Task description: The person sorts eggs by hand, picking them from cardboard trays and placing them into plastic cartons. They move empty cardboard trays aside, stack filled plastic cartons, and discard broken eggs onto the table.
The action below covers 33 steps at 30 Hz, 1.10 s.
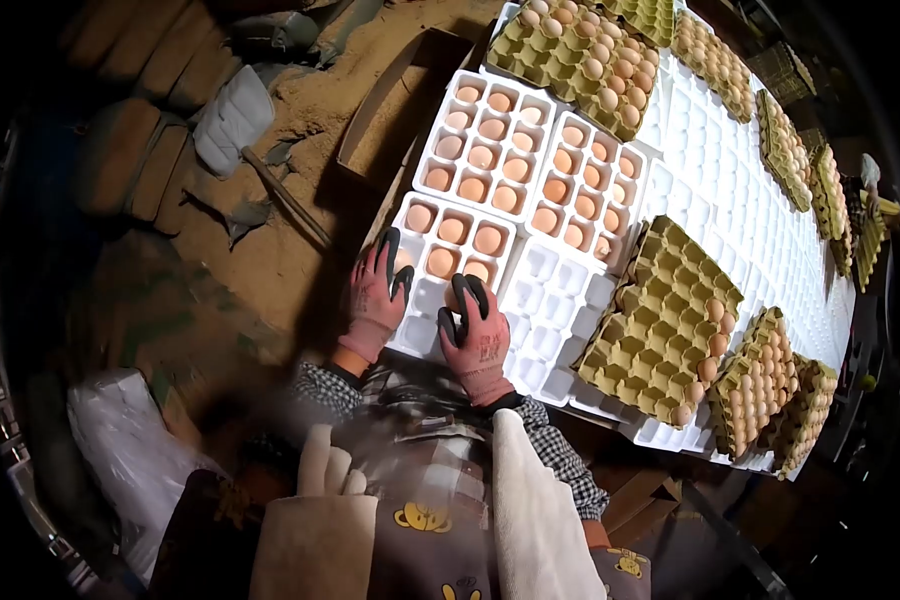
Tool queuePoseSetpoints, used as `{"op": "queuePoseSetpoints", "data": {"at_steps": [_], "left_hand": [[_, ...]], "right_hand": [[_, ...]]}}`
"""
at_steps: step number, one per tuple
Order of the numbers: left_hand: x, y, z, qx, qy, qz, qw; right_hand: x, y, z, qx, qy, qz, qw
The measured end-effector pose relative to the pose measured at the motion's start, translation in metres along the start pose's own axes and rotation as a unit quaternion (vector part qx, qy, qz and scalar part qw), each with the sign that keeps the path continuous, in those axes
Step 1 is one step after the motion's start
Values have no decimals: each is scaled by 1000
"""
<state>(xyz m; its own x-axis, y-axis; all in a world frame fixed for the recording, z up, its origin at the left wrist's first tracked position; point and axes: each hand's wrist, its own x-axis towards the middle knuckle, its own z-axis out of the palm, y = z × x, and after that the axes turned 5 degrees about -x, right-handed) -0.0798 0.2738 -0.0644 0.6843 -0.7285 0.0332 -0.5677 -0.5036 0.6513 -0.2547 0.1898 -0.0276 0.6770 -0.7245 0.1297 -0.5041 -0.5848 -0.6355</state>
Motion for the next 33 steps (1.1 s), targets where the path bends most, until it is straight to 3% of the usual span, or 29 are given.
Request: {"op": "queuePoseSetpoints", "data": {"at_steps": [2, 5, 6, 8, 10, 11, 12, 13, 15, 17, 18, 19, 21, 22, 23, 24, 26, 28, 29, 30, 31, 32, 33], "left_hand": [[2, 5, -1, -104, 1, -17, 994], [21, 11, 2, 48, 5, 35, 998], [25, 17, 3, 68, 15, 46, 996], [7, 30, -1, 121, 28, 52, 991], [-23, 30, 1, 164, 29, 42, 985], [-40, 25, 10, 198, -10, 31, 980], [-56, 23, 15, 233, -54, 17, 971], [-51, 56, 6, 288, -112, -33, 951], [-39, 39, 30, 286, -60, -25, 956], [-46, 27, 33, 261, -26, -42, 964], [-48, 13, 35, 278, 7, -15, 960], [-49, -9, 37, 81, 90, 32, 992], [-39, -7, 38, -25, 167, 144, 975], [-37, 21, 41, -57, 139, 101, 984], [-39, 29, 42, 129, 64, 95, 985], [-45, 45, 50, 349, 11, 43, 936], [-38, 84, 45, 385, -54, -19, 921], [-41, 77, 44, 386, -24, 37, 922], [-43, 77, 43, 304, 24, 45, 951], [-36, 85, 48, 219, 74, 63, 971], [-33, 126, 52, 16, 85, 103, 991], [-31, 156, 58, -61, 36, 130, 989], [-28, 195, 65, -182, -39, 133, 973]], "right_hand": [[-8, 3, 0, -24, 10, -14, 1000], [8, 2, -4, 67, -31, 118, 990], [14, 4, -3, 55, -8, 110, 992], [22, 4, -21, 46, -86, 120, 988], [15, -2, -40, 14, -100, 71, 992], [14, -4, -46, -63, -239, 70, 966], [11, -1, -37, -109, -310, 81, 941], [5, -5, -41, -91, -304, 100, 943], [6, -2, -39, -75, -288, 113, 948], [-15, 10, -18, -47, -99, -20, 994], [-22, 12, -3, -59, -101, -54, 992], [-34, 16, 19, -68, -62, -66, 994], [-46, 25, 16, -50, -148, -132, 979], [-49, 27, 5, -15, -156, -121, 980], [-51, 31, -15, 55, -115, -86, 988], [-51, 35, -43, 44, -92, -47, 994], [-66, 57, -106, 136, 4, -6, 991], [-90, 74, -198, -25, 135, 147, 979], [-101, 97, -227, -37, 247, 234, 940], [-116, 131, -250, -36, 264, 238, 934], [-135, 162, -258, -100, 231, 331, 910], [-150, 185, -265, -160, 193, 417, 874], [-159, 196, -273, -66, 220, 387, 893]]}}
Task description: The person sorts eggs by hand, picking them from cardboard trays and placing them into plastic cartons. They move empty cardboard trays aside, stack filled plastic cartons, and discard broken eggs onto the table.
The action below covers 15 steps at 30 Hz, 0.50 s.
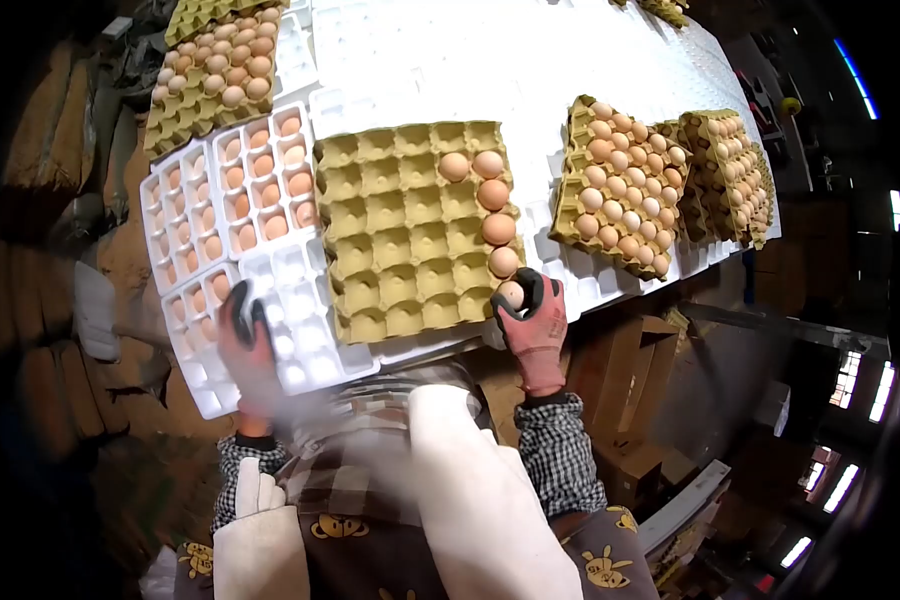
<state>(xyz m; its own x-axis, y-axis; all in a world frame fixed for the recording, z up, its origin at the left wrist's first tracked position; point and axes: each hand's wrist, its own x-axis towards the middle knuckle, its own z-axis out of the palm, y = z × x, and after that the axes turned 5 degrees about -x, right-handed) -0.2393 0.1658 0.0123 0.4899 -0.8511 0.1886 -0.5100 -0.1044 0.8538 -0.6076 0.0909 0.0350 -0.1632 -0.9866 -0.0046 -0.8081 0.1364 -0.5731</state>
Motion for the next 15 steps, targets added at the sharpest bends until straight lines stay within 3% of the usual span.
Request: {"op": "queuePoseSetpoints", "data": {"at_steps": [1, 2, 3, 4, 5, 6, 7, 8, 9, 10, 11, 12, 13, 14, 15], "left_hand": [[11, 25, 26, -42, -47, 13, 998], [21, 46, 57, -67, -76, 89, 991], [28, 85, 86, -104, -137, 59, 983], [38, 104, 118, -36, -222, 151, 963], [45, 131, 152, 14, -242, 268, 932], [48, 144, 188, 98, -289, 280, 910], [47, 147, 211, 181, -335, 288, 879], [47, 146, 212, 185, -332, 286, 880], [52, 144, 209, 135, -323, 259, 900], [58, 141, 205, 84, -315, 235, 916], [63, 135, 194, -46, -320, 139, 936], [68, 129, 185, -248, -302, 5, 921], [75, 125, 179, -436, -266, -131, 850], [88, 126, 163, -439, -278, -182, 835], [100, 130, 153, -443, -287, -235, 816]], "right_hand": [[6, 11, -5, 103, -15, -15, 994], [13, 19, -14, 368, -62, 144, 917], [15, 38, -13, 438, -21, 49, 897], [24, 27, -26, 543, -42, 118, 830], [32, 17, -39, 637, -63, 186, 746], [39, 48, -28, 451, -94, 10, 887], [54, 17, -49, 378, -189, 171, 890], [56, 17, -35, 243, -139, 64, 958], [62, 14, -16, 106, -79, -50, 990], [61, 3, -7, -84, -76, -52, 992], [63, -10, -8, -136, -108, -44, 984], [66, -12, -9, -106, -118, -48, 986], [68, -9, -9, -78, -128, -51, 987], [72, 6, -10, 105, -157, 9, 982], [76, 26, -13, 280, -181, 70, 940]]}}
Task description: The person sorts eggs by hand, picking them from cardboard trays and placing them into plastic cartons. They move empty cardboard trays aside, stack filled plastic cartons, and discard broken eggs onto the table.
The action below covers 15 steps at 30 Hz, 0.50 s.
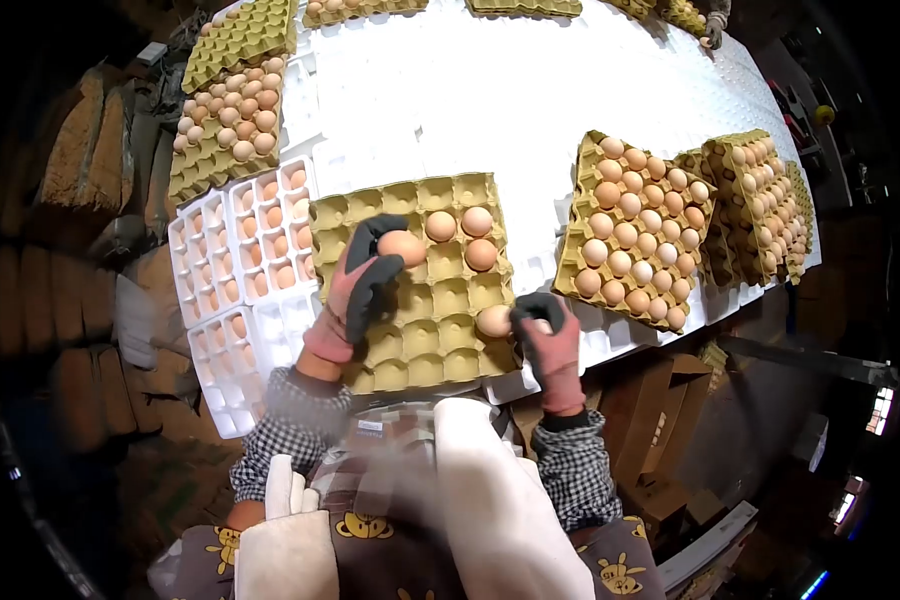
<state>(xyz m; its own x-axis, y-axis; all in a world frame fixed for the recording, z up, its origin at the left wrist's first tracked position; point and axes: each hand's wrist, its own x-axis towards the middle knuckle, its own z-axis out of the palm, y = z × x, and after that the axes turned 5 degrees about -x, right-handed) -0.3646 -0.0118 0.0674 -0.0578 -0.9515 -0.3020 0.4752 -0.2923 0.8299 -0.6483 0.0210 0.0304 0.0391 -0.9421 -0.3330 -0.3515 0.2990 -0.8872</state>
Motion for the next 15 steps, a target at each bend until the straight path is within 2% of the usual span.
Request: {"op": "queuePoseSetpoints", "data": {"at_steps": [1, 2, 3, 4, 5, 6, 7, 8, 9, 10, 12, 13, 14, 15], "left_hand": [[13, -4, 1, 72, -16, 82, 994], [25, -1, 10, 72, -9, 83, 994], [34, 2, 19, 355, -7, 155, 922], [40, 2, 28, 605, -10, 208, 768], [51, -12, 26, 723, -5, 240, 648], [54, -12, 25, 724, -3, 237, 648], [57, -7, 26, 695, -19, 176, 696], [62, -3, 25, 663, -40, 115, 739], [68, -9, 13, 588, -45, 134, 797], [68, -7, 18, 588, -45, 131, 797], [66, 10, 39, 675, -24, 187, 713], [67, 17, 53, 733, -46, 200, 648], [77, 17, 59, 773, -87, 195, 597], [83, 17, 67, 791, -108, 166, 579]], "right_hand": [[-9, -6, -13, 128, -25, -41, 991], [-5, -10, -18, 134, -44, -83, 986], [-2, -15, -20, 280, -79, 2, 957], [0, -33, -19, 417, -107, 91, 898], [9, -24, -16, 193, -124, -39, 972], [18, -14, -12, -43, -134, -172, 975], [7, -40, -3, -275, -90, -152, 945], [7, -46, 8, -351, -84, -147, 921], [11, -45, 11, -365, -71, -148, 916], [18, -45, 13, -380, -60, -152, 911], [26, -54, 12, -388, -62, -151, 907], [24, -56, 11, -399, -61, -146, 903], [25, -52, 11, -399, -66, -147, 903], [27, -47, 10, -409, -58, -175, 894]]}}
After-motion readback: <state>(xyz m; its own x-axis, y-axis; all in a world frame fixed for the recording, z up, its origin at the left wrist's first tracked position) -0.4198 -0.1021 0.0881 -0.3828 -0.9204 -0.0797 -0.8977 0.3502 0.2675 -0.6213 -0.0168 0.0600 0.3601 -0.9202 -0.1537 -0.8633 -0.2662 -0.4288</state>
